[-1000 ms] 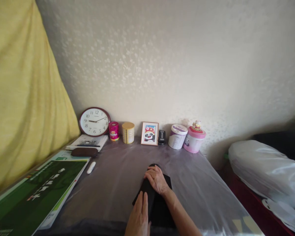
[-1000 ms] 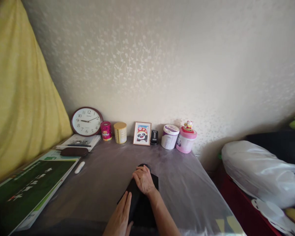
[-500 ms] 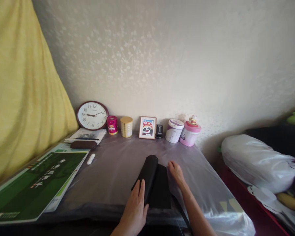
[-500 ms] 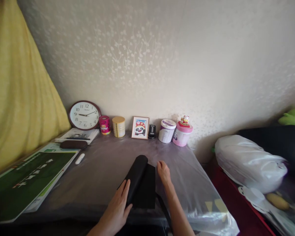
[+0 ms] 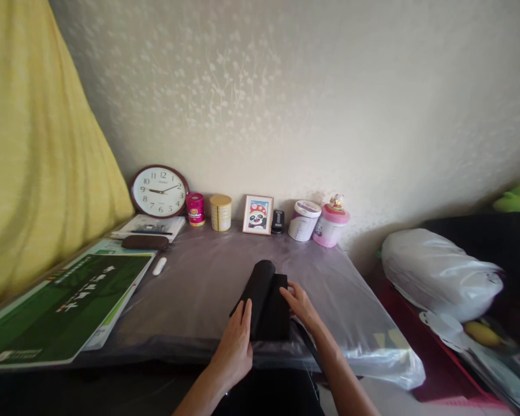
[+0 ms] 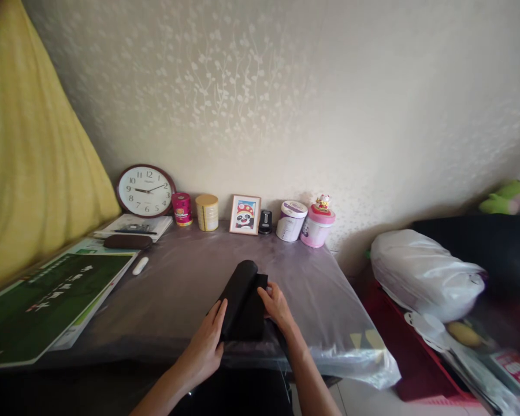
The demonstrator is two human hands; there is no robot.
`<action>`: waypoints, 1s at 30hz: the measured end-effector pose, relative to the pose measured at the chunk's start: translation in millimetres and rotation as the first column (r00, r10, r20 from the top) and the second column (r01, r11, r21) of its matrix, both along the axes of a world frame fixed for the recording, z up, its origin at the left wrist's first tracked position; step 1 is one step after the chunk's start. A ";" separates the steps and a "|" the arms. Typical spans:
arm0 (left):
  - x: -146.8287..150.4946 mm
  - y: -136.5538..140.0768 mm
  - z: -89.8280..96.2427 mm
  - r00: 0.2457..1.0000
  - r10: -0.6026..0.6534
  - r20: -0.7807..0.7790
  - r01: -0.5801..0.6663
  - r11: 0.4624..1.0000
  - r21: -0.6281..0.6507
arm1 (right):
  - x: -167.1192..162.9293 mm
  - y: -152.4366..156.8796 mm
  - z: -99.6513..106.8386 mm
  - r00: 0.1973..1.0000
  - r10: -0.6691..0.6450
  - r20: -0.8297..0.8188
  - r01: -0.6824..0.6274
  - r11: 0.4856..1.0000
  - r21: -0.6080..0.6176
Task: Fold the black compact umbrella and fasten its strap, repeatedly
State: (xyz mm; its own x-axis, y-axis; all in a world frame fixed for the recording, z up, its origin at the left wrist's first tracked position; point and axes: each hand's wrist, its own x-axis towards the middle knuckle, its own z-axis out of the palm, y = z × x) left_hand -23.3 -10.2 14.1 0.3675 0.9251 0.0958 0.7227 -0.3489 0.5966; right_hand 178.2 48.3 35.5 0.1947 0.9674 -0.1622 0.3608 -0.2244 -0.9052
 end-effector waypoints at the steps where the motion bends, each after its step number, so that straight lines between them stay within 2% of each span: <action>1: 0.0 -0.1 1.1 1.000 0.000 -0.002 0.000 1.000 -0.009 | -2.7 1.5 1.2 1.000 0.005 0.006 -0.005 1.000 0.007; 7: 0.9 -0.6 7.4 1.000 0.002 -0.020 -0.003 0.999 -0.044 | -24.8 13.7 9.4 0.999 -0.032 0.004 0.032 0.996 0.085; 12: 0.9 1.2 1.5 0.999 0.014 -0.048 -0.014 1.000 -0.011 | -51.5 27.3 11.4 0.999 0.001 -0.040 0.002 0.996 0.090; 20: -3.8 5.1 -2.5 1.000 0.000 -0.029 0.001 1.000 0.024 | -72.0 38.5 5.0 0.981 0.050 0.190 -0.068 0.993 0.091; 24: -5.7 5.9 -11.3 1.000 0.006 -0.004 -0.005 0.997 0.079 | -79.8 31.0 8.8 0.924 0.046 0.379 -0.131 0.971 0.202; 27: -7.2 4.1 -17.1 0.999 0.023 0.035 -0.028 0.990 0.141 | -86.2 22.3 10.2 0.915 0.123 0.385 -0.225 0.946 0.232; 30: -9.3 -1.1 -14.9 0.995 0.032 0.095 -0.048 0.983 0.175 | -90.4 16.0 11.7 0.894 0.157 0.420 -0.268 0.938 0.221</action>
State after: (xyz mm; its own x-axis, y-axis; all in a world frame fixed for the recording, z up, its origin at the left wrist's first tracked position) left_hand -32.6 -11.2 -0.8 0.3128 0.9041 0.2912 0.6833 -0.4271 0.5922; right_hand 87.8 64.4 47.2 -0.0272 0.9880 0.1523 0.7077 0.1266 -0.6951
